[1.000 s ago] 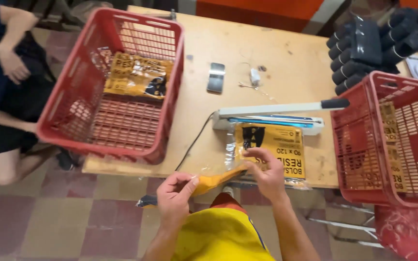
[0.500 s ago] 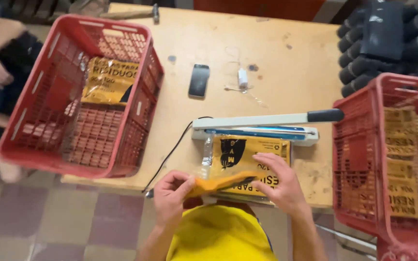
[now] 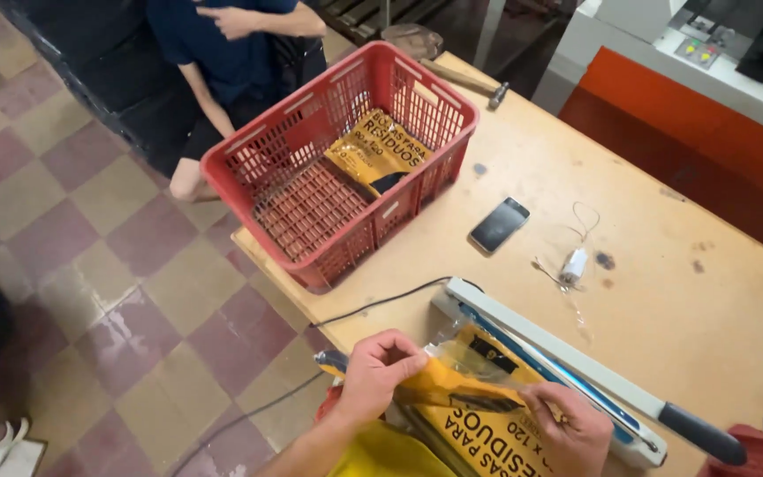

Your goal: Sealing individual packs of plastic bags using a manual heat sealer and organizing them into baskets.

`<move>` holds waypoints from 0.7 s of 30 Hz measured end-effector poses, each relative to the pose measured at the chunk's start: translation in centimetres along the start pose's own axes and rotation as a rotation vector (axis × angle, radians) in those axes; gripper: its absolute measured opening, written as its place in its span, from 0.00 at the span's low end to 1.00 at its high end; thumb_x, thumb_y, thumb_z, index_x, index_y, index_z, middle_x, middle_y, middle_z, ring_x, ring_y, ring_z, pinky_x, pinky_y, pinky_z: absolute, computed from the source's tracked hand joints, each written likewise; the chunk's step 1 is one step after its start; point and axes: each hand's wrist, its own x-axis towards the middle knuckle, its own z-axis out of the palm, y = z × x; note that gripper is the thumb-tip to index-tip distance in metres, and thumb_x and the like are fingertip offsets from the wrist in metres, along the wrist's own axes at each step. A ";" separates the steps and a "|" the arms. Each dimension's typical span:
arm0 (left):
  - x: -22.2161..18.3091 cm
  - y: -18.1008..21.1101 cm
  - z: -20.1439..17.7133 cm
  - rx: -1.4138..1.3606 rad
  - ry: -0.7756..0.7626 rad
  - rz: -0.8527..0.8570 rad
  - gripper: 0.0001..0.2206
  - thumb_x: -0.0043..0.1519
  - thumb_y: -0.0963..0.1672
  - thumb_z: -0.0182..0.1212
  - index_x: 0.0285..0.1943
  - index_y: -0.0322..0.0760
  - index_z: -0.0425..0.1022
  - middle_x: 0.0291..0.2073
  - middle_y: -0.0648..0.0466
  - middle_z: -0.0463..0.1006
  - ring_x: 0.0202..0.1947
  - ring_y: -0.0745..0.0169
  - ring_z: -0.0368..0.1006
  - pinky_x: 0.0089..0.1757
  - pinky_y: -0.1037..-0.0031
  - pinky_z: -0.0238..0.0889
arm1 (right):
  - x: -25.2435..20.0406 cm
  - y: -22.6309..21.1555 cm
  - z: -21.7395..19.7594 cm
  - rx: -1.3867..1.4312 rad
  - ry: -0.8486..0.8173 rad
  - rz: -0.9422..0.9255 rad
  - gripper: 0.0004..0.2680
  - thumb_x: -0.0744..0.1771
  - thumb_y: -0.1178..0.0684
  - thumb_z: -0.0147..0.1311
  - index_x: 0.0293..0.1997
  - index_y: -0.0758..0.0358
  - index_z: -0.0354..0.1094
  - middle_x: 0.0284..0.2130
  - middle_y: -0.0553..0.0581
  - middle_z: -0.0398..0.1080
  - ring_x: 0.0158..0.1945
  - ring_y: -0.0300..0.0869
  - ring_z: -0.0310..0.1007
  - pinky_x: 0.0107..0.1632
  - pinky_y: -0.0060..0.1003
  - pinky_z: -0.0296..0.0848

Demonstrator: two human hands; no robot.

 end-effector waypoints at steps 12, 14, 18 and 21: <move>1.8 1.1 -1.0 -0.097 -0.153 0.006 0.04 0.58 0.38 0.72 0.32 0.34 0.80 0.26 0.53 0.82 0.26 0.66 0.74 0.30 0.78 0.71 | 0.5 -3.1 1.0 -0.123 0.033 0.208 0.06 0.62 0.53 0.64 0.37 0.61 0.82 0.27 0.54 0.82 0.27 0.37 0.81 0.36 0.27 0.81; 1.9 1.3 -1.1 -0.149 -0.174 -0.020 0.04 0.58 0.37 0.71 0.32 0.32 0.80 0.26 0.51 0.82 0.28 0.66 0.78 0.32 0.79 0.73 | 0.5 -2.8 1.0 -0.179 0.018 0.292 0.05 0.64 0.52 0.64 0.37 0.61 0.82 0.28 0.56 0.82 0.26 0.39 0.80 0.33 0.29 0.81; 1.9 2.3 -1.4 -0.168 -0.174 -0.019 0.04 0.58 0.37 0.71 0.33 0.31 0.80 0.28 0.49 0.84 0.30 0.64 0.78 0.33 0.78 0.75 | 0.7 -2.5 1.1 -0.188 0.025 0.142 0.06 0.63 0.53 0.64 0.39 0.62 0.81 0.29 0.56 0.82 0.28 0.38 0.81 0.37 0.28 0.83; 1.7 2.6 -1.7 -0.145 -0.161 0.018 0.03 0.58 0.37 0.70 0.33 0.32 0.80 0.28 0.49 0.84 0.37 0.59 0.84 0.34 0.77 0.75 | 1.3 -2.6 0.7 -0.174 -0.052 0.130 0.07 0.63 0.55 0.63 0.41 0.62 0.81 0.33 0.55 0.83 0.32 0.39 0.83 0.38 0.29 0.83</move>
